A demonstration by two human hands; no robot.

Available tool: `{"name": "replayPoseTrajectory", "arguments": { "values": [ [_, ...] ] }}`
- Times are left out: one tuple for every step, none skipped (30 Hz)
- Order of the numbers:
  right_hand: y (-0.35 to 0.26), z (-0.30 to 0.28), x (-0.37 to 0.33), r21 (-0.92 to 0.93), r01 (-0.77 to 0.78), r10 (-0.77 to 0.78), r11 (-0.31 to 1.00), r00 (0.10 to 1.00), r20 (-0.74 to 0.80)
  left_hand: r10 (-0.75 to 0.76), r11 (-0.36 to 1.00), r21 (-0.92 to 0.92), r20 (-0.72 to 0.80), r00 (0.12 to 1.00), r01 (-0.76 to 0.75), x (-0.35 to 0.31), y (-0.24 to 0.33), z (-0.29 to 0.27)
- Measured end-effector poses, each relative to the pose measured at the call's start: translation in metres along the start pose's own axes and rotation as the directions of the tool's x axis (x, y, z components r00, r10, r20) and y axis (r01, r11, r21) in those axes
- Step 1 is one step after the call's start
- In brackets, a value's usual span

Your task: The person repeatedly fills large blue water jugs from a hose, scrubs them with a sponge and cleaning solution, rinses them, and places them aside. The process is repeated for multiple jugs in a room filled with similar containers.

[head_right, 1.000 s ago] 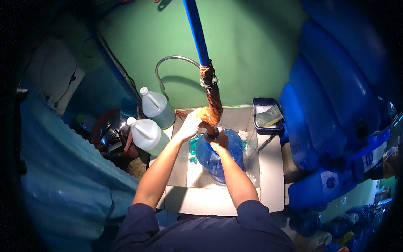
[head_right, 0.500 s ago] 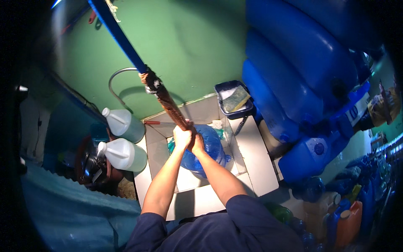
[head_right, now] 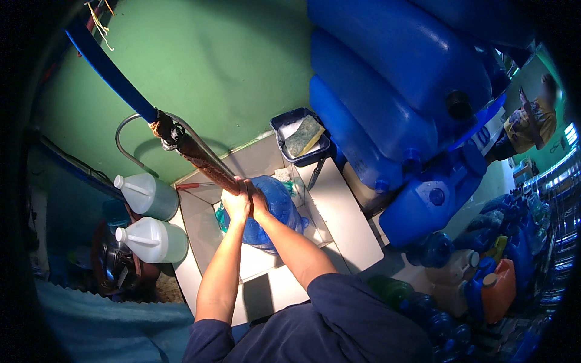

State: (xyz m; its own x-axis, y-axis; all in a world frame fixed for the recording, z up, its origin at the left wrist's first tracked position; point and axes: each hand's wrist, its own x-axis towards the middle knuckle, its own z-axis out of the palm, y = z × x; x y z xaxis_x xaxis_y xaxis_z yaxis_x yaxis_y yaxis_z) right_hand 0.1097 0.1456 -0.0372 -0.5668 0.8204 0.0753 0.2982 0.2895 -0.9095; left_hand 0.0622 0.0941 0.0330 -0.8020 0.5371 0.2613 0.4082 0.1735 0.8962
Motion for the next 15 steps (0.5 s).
{"name": "replayPoseTrajectory", "arguments": {
  "values": [
    [0.000,0.000,0.001,0.010,0.007,-0.007,1.000,1.000,-0.001,0.002,1.000,0.006,-0.002,1.000,-0.002,-0.001,0.002,0.000],
    [-0.001,-0.001,0.001,0.016,-0.002,0.002,1.000,1.000,0.008,0.005,1.000,0.011,-0.004,1.000,-0.005,-0.001,0.004,-0.001],
    [-0.001,-0.001,0.001,0.010,-0.044,0.044,0.999,0.999,0.030,-0.006,1.000,0.017,-0.003,1.000,0.006,-0.001,0.005,-0.001],
    [-0.002,-0.001,0.001,0.060,-0.037,0.034,0.998,0.999,0.038,-0.017,1.000,0.022,-0.001,1.000,0.017,-0.001,0.007,-0.002],
    [-0.003,-0.001,0.001,0.098,-0.063,0.057,0.993,0.997,0.061,-0.022,0.999,0.023,-0.007,1.000,0.023,-0.001,0.008,-0.002],
    [-0.004,0.000,0.001,0.152,-0.081,0.072,0.985,0.995,0.062,-0.028,0.999,0.026,-0.008,1.000,0.028,0.000,0.008,-0.003],
    [-0.005,0.000,0.001,0.205,-0.098,0.087,0.974,0.994,0.064,-0.027,0.999,0.025,-0.015,1.000,0.028,0.001,0.008,-0.003],
    [-0.006,0.001,0.001,0.275,-0.105,0.097,0.956,0.994,0.043,-0.027,1.000,0.012,-0.016,1.000,0.027,0.001,0.007,-0.003],
    [-0.006,0.001,0.001,0.323,-0.114,0.102,0.939,0.993,0.055,-0.029,0.999,0.017,-0.025,0.999,0.029,0.002,0.005,-0.003],
    [-0.006,0.003,0.001,0.220,-0.073,0.074,0.973,0.997,0.006,-0.031,0.999,0.007,-0.028,0.999,0.031,0.003,0.002,-0.003],
    [-0.006,0.003,0.002,0.092,-0.036,0.037,0.995,0.999,-0.006,-0.024,1.000,-0.015,-0.031,0.999,0.024,0.003,0.000,-0.002],
    [-0.005,0.005,0.002,-0.038,0.002,-0.002,0.999,1.000,-0.014,-0.022,1.000,-0.002,-0.043,0.999,0.022,0.003,-0.003,-0.002],
    [-0.004,0.008,0.003,-0.064,0.008,-0.005,0.998,0.999,0.033,-0.007,1.000,-0.005,-0.051,0.999,0.007,0.003,-0.005,-0.003],
    [-0.003,0.009,0.004,-0.086,0.031,-0.027,0.996,0.998,0.050,-0.008,1.000,-0.014,-0.044,0.999,0.007,0.004,-0.007,-0.003],
    [-0.002,0.015,0.005,-0.073,0.038,-0.036,0.997,0.999,0.028,0.045,0.999,0.032,-0.046,0.998,-0.043,0.002,-0.009,-0.004]
  ]
}}
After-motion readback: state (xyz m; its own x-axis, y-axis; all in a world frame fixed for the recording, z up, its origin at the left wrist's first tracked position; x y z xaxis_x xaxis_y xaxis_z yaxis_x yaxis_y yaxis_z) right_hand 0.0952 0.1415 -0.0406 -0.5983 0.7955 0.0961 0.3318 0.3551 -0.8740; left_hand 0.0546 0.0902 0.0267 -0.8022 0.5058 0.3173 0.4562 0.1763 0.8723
